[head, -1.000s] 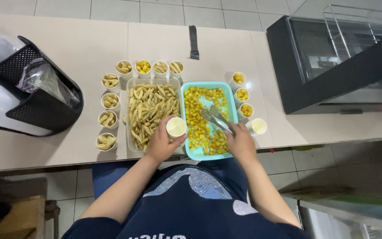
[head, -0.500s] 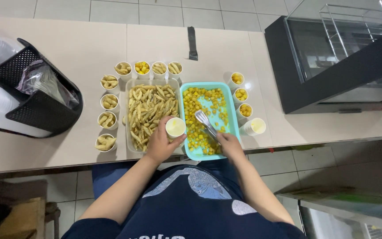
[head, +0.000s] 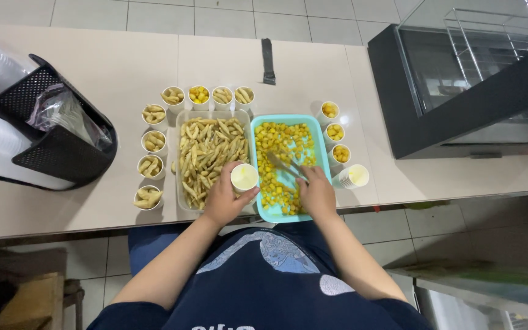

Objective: Filling small paper cups with snacks using tongs.

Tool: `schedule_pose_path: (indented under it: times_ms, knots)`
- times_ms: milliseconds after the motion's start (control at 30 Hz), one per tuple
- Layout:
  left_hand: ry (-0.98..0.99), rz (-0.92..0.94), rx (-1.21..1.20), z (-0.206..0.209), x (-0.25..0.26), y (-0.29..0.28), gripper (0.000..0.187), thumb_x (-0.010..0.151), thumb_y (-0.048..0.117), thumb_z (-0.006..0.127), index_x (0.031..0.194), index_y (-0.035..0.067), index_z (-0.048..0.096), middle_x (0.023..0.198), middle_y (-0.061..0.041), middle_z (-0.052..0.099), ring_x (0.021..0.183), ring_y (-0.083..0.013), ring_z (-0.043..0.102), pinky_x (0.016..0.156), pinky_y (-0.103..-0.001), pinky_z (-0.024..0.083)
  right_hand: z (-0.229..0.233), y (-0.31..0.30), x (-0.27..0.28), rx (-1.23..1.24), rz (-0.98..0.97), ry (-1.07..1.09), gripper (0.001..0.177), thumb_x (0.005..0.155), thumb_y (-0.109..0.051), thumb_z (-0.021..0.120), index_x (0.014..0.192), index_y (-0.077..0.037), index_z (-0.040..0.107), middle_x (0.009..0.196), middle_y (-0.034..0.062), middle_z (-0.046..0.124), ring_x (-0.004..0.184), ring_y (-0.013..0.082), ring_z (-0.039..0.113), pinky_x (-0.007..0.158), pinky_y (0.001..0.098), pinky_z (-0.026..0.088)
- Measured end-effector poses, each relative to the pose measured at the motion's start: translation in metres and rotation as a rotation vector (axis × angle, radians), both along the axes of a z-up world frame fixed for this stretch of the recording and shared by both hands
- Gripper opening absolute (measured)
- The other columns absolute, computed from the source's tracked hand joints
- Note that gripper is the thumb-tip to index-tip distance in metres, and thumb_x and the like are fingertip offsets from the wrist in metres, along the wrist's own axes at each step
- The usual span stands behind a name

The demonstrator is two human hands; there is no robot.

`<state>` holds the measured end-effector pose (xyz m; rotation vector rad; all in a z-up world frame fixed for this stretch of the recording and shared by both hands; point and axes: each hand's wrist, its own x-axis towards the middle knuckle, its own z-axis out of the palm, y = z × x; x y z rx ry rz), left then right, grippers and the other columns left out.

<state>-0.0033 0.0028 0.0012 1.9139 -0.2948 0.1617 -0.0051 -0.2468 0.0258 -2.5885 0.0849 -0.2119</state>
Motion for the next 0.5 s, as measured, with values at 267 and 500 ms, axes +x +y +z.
schedule_pose_path:
  times_ms: [267, 500]
  knots:
    - [-0.07, 0.008, 0.01, -0.012, 0.002, 0.0, 0.071, 0.085, 0.039, 0.082, 0.138, 0.007, 0.046, 0.117, -0.018, 0.07, 0.106, -0.0343, 0.071, 0.088, -0.043, 0.056, -0.008, -0.038, -0.03, 0.011, -0.075, -0.048, 0.034, 0.097, -0.024, 0.063, 0.124, -0.005, 0.069, 0.114, 0.0193, 0.067, 0.104, 0.0413, 0.064, 0.086, 0.0479, 0.052]
    - [-0.063, -0.016, 0.022, -0.009, 0.001, 0.001, 0.072, 0.086, 0.041, 0.082, 0.138, 0.007, 0.046, 0.12, -0.018, 0.069, 0.108, -0.0354, 0.07, 0.089, -0.044, 0.055, -0.078, -0.08, -0.028, 0.02, -0.172, -0.031, 0.034, 0.1, -0.028, 0.057, 0.108, -0.001, 0.075, 0.102, 0.0234, 0.072, 0.097, 0.0431, 0.067, 0.086, 0.0496, 0.053]
